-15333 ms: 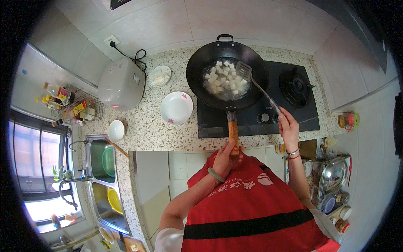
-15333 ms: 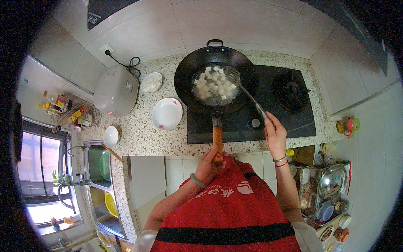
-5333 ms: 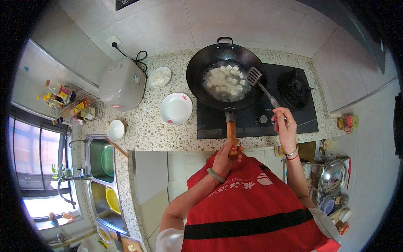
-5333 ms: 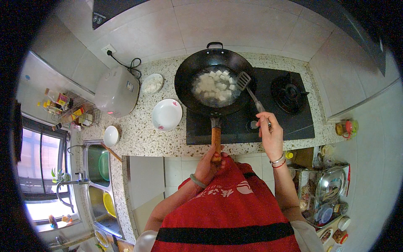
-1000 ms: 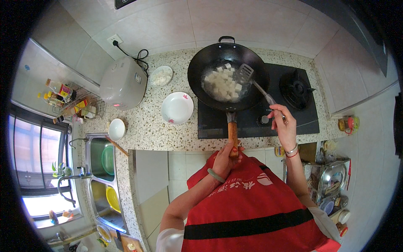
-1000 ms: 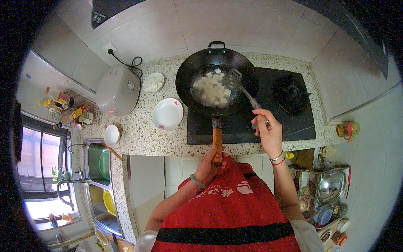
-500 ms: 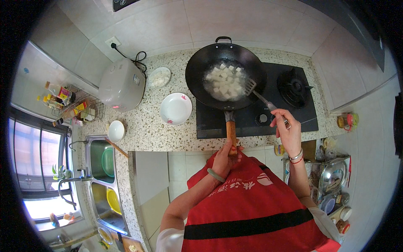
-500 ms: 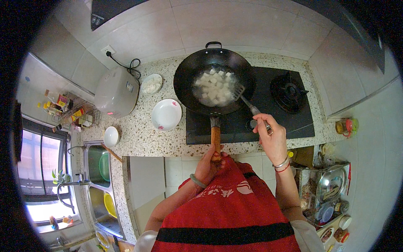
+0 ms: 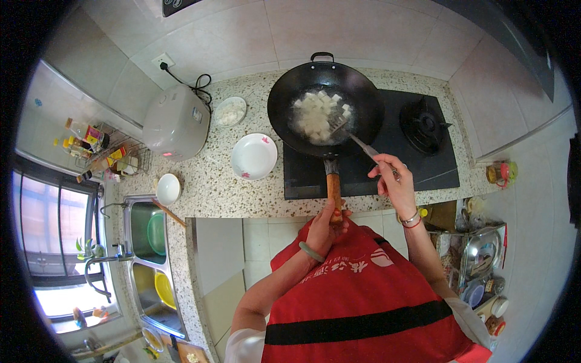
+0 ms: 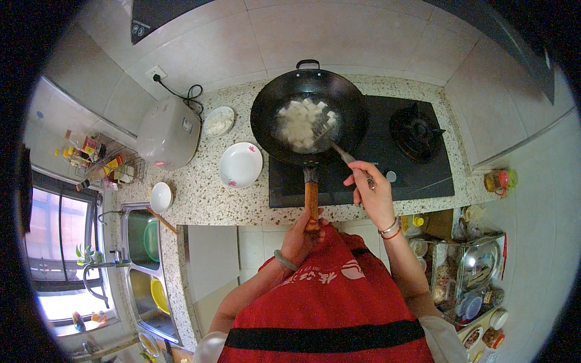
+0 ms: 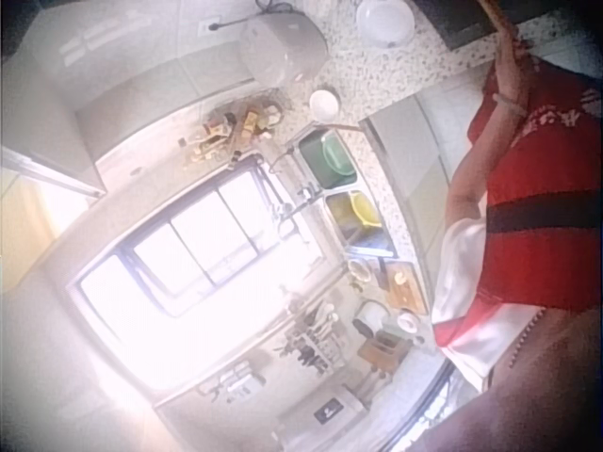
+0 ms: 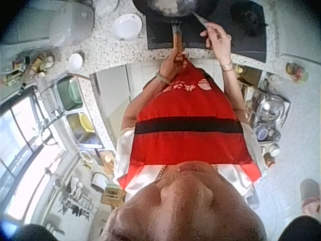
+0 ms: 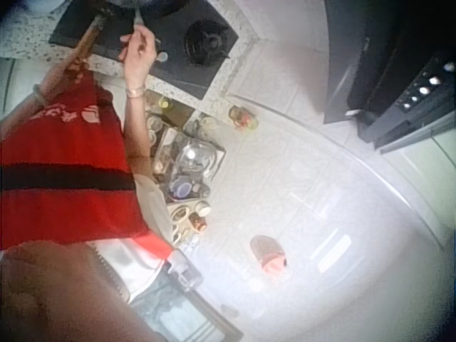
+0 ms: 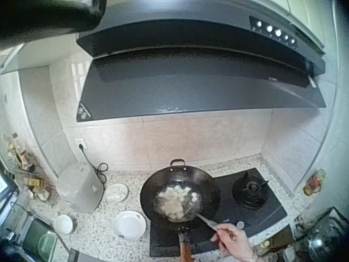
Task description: The person stirs white tofu cubes in a wok on a gas stove using a metal spatula. After cooking, the person moves the wok to the sink and pours the contents into a yellow strainer to drain the liquid.
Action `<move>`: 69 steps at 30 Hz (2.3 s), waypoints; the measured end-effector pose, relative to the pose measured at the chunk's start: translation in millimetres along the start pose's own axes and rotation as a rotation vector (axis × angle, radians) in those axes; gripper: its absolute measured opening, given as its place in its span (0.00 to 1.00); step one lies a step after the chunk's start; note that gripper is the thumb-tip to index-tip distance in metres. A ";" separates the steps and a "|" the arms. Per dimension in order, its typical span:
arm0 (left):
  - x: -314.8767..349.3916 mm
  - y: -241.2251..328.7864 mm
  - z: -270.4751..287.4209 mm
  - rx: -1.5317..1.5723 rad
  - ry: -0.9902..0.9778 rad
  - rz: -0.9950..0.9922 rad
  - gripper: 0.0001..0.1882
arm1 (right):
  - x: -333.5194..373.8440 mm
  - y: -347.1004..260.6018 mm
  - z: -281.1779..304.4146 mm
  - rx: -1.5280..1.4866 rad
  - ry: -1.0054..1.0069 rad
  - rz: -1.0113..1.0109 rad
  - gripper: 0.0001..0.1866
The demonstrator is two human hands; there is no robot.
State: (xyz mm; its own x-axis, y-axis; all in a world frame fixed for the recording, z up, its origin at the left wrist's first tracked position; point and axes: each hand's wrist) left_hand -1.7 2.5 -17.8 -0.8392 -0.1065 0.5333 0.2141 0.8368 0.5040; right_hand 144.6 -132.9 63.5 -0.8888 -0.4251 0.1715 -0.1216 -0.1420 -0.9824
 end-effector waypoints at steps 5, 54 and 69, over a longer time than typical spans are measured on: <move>3.2 4.3 -4.0 -0.004 0.018 0.010 0.19 | -9.7 4.7 -6.6 0.006 -0.003 0.014 0.12; -0.9 5.1 0.1 0.003 -0.032 0.034 0.25 | 5.5 -33.4 8.7 -0.004 0.167 0.098 0.13; 3.8 12.3 -7.3 0.046 -0.025 0.037 0.21 | 0.0 -30.9 7.0 0.087 0.178 0.127 0.11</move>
State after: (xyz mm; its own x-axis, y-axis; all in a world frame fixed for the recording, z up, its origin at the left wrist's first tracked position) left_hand 1.4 8.5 -4.6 -0.8435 -0.0622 0.5335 0.2225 0.8636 0.4525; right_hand 151.4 -134.7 94.3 -0.9594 -0.2810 0.0230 0.0284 -0.1774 -0.9837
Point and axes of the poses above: each hand's wrist, its own x-axis away from the middle knuckle, its own z-axis out of the back of the hand, y = z × x, and after that the axes turned 5 degrees about -z, right-handed
